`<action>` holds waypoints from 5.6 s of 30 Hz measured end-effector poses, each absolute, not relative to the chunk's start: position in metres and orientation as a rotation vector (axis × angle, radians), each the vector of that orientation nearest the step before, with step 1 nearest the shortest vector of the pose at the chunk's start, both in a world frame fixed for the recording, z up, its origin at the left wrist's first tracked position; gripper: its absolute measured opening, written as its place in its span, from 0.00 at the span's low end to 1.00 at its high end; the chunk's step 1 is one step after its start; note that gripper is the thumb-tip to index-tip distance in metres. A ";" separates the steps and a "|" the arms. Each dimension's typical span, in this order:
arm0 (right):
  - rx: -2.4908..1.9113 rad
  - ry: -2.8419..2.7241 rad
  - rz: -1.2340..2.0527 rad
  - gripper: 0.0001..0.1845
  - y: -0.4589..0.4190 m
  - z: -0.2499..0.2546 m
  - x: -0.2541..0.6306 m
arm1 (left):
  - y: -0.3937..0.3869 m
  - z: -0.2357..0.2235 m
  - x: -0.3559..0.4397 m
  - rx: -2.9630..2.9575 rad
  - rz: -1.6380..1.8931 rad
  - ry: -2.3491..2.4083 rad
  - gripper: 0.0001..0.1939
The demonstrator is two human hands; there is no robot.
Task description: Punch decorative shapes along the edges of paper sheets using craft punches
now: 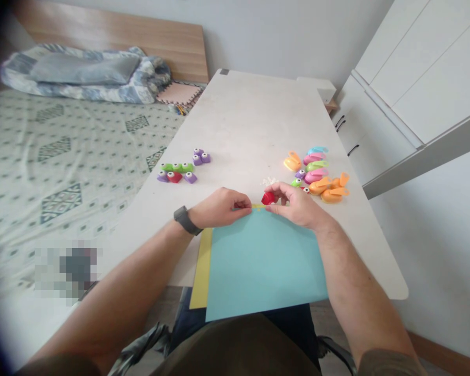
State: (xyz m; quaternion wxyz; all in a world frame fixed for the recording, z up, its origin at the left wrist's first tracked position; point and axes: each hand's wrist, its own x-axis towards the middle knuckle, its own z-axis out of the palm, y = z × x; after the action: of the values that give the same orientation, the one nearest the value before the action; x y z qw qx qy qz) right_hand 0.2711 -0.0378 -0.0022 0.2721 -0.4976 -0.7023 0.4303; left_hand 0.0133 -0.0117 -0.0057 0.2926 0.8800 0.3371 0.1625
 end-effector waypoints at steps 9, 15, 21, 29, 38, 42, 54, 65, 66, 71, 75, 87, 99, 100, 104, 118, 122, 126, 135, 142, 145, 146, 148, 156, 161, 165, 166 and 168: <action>-1.401 -2.150 0.838 0.18 -0.042 0.003 0.266 | -0.011 -0.006 0.013 2.327 0.464 0.884 0.10; -1.390 -2.196 0.907 0.17 -0.042 0.001 0.268 | -0.012 -0.005 0.013 2.320 0.473 0.880 0.09; -1.371 -2.240 0.935 0.15 -0.043 0.004 0.268 | -0.013 -0.002 0.014 2.316 0.479 0.879 0.10; -1.365 -2.203 1.026 0.14 -0.043 0.004 0.266 | -0.014 -0.001 0.014 2.317 0.486 0.868 0.10; -1.353 -2.180 1.048 0.12 -0.045 0.006 0.264 | -0.014 -0.001 0.014 2.328 0.499 0.866 0.10; -1.325 -2.180 1.042 0.12 -0.045 0.004 0.263 | -0.014 -0.001 0.015 2.332 0.491 0.869 0.09; -1.317 -2.174 1.037 0.10 -0.046 0.001 0.261 | -0.014 -0.001 0.015 2.327 0.498 0.866 0.09; -1.318 -2.201 1.011 0.08 -0.046 -0.001 0.261 | -0.015 0.000 0.014 2.319 0.467 0.862 0.11; -1.317 -2.212 1.000 0.08 -0.046 -0.001 0.261 | -0.015 0.001 0.014 2.321 0.466 0.869 0.12; -1.307 -2.250 0.922 0.09 -0.044 -0.004 0.262 | -0.020 0.008 0.025 2.390 0.452 0.914 0.28; -1.304 -2.251 0.876 0.11 -0.045 -0.007 0.263 | -0.024 0.009 0.041 2.469 0.422 0.976 0.29; -1.300 -2.281 0.821 0.11 -0.046 -0.006 0.261 | -0.024 -0.003 0.053 2.332 0.380 1.041 0.29; -1.314 -2.264 0.835 0.08 -0.048 -0.009 0.261 | -0.023 -0.006 0.053 2.298 0.408 0.992 0.24; -1.312 -2.264 0.833 0.08 -0.048 -0.010 0.261 | -0.023 -0.006 0.053 2.302 0.408 0.986 0.24; -1.322 -2.254 0.836 0.08 -0.048 -0.011 0.260 | -0.023 -0.009 0.052 2.297 0.421 0.973 0.23; -1.323 -2.243 0.816 0.10 -0.049 -0.014 0.259 | -0.025 -0.008 0.052 2.288 0.421 0.949 0.20; -1.322 -2.234 0.822 0.11 -0.048 -0.015 0.259 | -0.025 -0.007 0.051 2.303 0.406 0.963 0.20; -1.323 -2.241 0.812 0.12 -0.049 -0.014 0.258 | -0.025 -0.007 0.051 2.305 0.405 0.956 0.20; -1.338 -2.253 0.800 0.11 -0.050 -0.010 0.257 | -0.024 -0.007 0.051 2.324 0.401 0.946 0.21; -1.303 -2.258 0.793 0.11 -0.050 -0.012 0.254 | -0.025 -0.006 0.050 2.318 0.396 0.957 0.20; -1.310 -2.245 0.794 0.09 -0.050 -0.013 0.255 | -0.025 -0.005 0.049 2.300 0.395 0.954 0.20; -1.315 -2.242 0.798 0.09 -0.050 -0.012 0.255 | -0.025 -0.005 0.048 2.291 0.392 0.959 0.21; -1.321 -2.246 0.810 0.09 -0.050 -0.012 0.256 | -0.025 -0.003 0.048 2.272 0.384 0.977 0.21; -1.297 -2.257 0.816 0.12 -0.051 -0.009 0.257 | -0.025 -0.001 0.043 2.235 0.410 0.940 0.26; -1.282 -2.251 0.835 0.14 -0.050 -0.008 0.258 | -0.023 -0.004 0.038 2.197 0.427 0.884 0.28; -1.278 -2.265 0.819 0.14 -0.051 -0.006 0.259 | -0.021 -0.005 0.036 2.185 0.410 0.879 0.30; -1.278 -2.273 0.813 0.13 -0.051 -0.005 0.259 | -0.021 -0.005 0.035 2.187 0.405 0.885 0.30; -1.275 -2.280 0.807 0.12 -0.052 -0.004 0.260 | -0.020 -0.006 0.035 2.190 0.397 0.906 0.30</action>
State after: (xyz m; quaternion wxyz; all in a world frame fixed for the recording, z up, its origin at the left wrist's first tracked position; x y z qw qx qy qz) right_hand 0.2596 -0.0516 -0.0039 0.2022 -0.4568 -0.8167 0.2889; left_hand 0.0349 -0.0203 -0.0064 0.3608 0.8500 0.3515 0.1540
